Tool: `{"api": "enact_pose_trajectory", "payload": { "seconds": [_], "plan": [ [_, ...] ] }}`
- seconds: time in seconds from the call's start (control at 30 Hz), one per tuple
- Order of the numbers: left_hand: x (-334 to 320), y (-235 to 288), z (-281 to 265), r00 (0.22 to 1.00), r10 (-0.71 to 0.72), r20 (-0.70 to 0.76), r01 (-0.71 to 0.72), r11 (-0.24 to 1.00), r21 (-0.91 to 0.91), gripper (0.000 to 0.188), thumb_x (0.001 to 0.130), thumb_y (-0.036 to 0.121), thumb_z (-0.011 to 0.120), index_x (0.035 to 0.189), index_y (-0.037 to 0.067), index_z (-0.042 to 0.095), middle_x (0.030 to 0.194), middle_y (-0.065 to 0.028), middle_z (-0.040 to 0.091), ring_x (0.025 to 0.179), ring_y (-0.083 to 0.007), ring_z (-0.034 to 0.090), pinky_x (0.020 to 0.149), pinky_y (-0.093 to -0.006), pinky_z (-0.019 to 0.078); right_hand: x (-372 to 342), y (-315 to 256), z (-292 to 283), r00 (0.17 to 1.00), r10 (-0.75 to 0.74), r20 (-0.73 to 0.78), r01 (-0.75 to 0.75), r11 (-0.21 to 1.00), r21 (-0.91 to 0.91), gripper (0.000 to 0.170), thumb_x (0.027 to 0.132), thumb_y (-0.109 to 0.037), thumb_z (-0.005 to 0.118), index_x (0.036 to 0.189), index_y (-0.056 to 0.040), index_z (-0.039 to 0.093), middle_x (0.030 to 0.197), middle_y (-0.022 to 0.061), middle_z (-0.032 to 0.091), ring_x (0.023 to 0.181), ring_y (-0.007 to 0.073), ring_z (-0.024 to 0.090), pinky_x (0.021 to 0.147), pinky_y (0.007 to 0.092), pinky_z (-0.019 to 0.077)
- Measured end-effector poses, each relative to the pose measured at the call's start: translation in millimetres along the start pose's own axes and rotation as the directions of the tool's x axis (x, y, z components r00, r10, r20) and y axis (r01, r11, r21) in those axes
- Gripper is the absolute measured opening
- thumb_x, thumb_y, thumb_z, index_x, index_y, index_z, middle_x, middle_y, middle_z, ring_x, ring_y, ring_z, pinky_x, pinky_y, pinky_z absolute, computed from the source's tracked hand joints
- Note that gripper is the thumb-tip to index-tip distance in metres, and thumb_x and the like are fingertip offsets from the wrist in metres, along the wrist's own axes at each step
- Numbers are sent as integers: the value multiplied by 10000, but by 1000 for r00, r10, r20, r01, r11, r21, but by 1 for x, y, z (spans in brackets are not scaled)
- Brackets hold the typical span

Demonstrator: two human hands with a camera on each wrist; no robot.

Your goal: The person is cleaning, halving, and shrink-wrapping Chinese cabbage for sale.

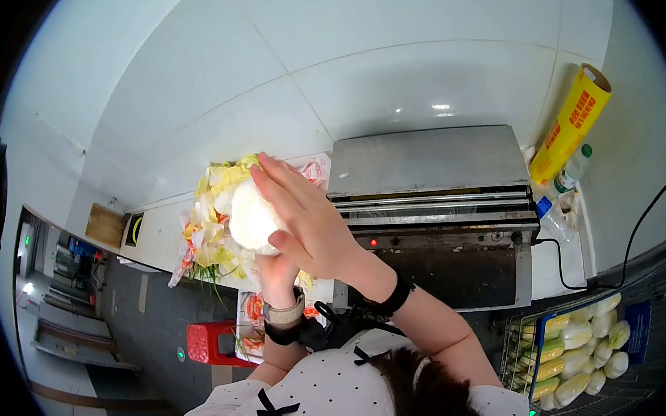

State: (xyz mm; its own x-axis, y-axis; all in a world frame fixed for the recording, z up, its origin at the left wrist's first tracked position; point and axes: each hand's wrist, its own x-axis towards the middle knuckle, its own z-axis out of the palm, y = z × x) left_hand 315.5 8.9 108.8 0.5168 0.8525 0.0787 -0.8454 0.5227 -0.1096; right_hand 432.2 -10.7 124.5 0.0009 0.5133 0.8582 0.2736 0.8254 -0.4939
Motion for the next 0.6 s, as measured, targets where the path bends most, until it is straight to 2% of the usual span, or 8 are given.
{"api": "enact_pose_trajectory", "payload": {
  "seconds": [0.07, 0.13, 0.17, 0.27, 0.37, 0.43, 0.5, 0.6],
  "plan": [
    [2, 8, -12, 994, 10, -106, -4, 998, 58, 465, 913, 390, 374, 1295, 126, 401, 1342, -53, 409, 1245, -207, 365, 1024, -408, 293, -4, 5, 2, 980, 189, 54, -196, 964, 181, 534, 947, -339, 296, 1341, 22, 282, 1379, 212, 300, 1289, 309, 283, 1049, 367, 224],
    [4, 12, -20, 984, 19, -178, 8, 988, 152, 464, 898, 407, 400, 1263, 122, 437, 1316, -57, 437, 1227, -209, 386, 1002, -413, 320, -9, 14, 7, 889, 437, 136, -447, 768, 458, 519, 964, -330, 258, 1341, 27, 276, 1382, 200, 305, 1286, 285, 293, 1052, 345, 219],
    [6, 16, -25, 979, -39, -201, 22, 996, -87, 465, 874, 420, 443, 1223, 114, 474, 1277, -56, 474, 1192, -226, 419, 969, -433, 348, -10, 16, 5, 873, 454, 177, -479, 735, 480, 528, 973, -339, 209, 1341, 35, 268, 1385, 180, 307, 1284, 259, 293, 1057, 324, 205],
    [3, 22, -33, 978, -17, -209, 40, 994, 104, 468, 860, 394, 468, 1217, 92, 475, 1262, -97, 474, 1170, -281, 422, 964, -453, 349, -12, 19, -2, 874, 434, 217, -485, 764, 426, 508, 972, -301, 258, 1344, 46, 250, 1381, 172, 317, 1292, 259, 282, 1060, 323, 195],
    [3, 5, -6, 949, -67, -308, 23, 989, -145, 474, 845, 364, 488, 1214, 67, 466, 1255, -147, 454, 1168, -326, 397, 961, -462, 347, -33, 33, 5, 904, 403, -141, -329, 869, 370, 442, 909, -198, 465, 1296, -5, 372, 1292, 150, 426, 1213, 260, 393, 1013, 348, 286],
    [0, 10, -10, 977, -54, -204, 43, 998, -56, 483, 837, 351, 496, 1212, 50, 458, 1249, -165, 442, 1169, -337, 380, 967, -454, 344, -44, 19, -1, 959, 126, -256, -122, 992, 29, 417, 792, -120, 587, 1192, -58, 483, 1172, 110, 496, 1101, 248, 465, 938, 358, 356],
    [-2, 9, -11, 983, -66, -170, 53, 995, -83, 491, 834, 346, 499, 1213, 38, 451, 1244, -170, 436, 1166, -338, 372, 973, -445, 339, -45, 5, -2, 967, -133, -216, 79, 968, -239, 354, 610, -43, 712, 940, -134, 621, 955, 36, 550, 886, 220, 521, 790, 350, 436],
    [-1, 4, -5, 974, -114, -195, 79, 980, -181, 498, 835, 349, 495, 1213, 30, 446, 1233, -160, 441, 1153, -325, 377, 979, -432, 334, -41, 6, -4, 965, -188, -185, 120, 937, -327, 300, 600, -46, 707, 879, -135, 641, 923, 19, 552, 869, 219, 519, 771, 328, 447]
  ]
}}
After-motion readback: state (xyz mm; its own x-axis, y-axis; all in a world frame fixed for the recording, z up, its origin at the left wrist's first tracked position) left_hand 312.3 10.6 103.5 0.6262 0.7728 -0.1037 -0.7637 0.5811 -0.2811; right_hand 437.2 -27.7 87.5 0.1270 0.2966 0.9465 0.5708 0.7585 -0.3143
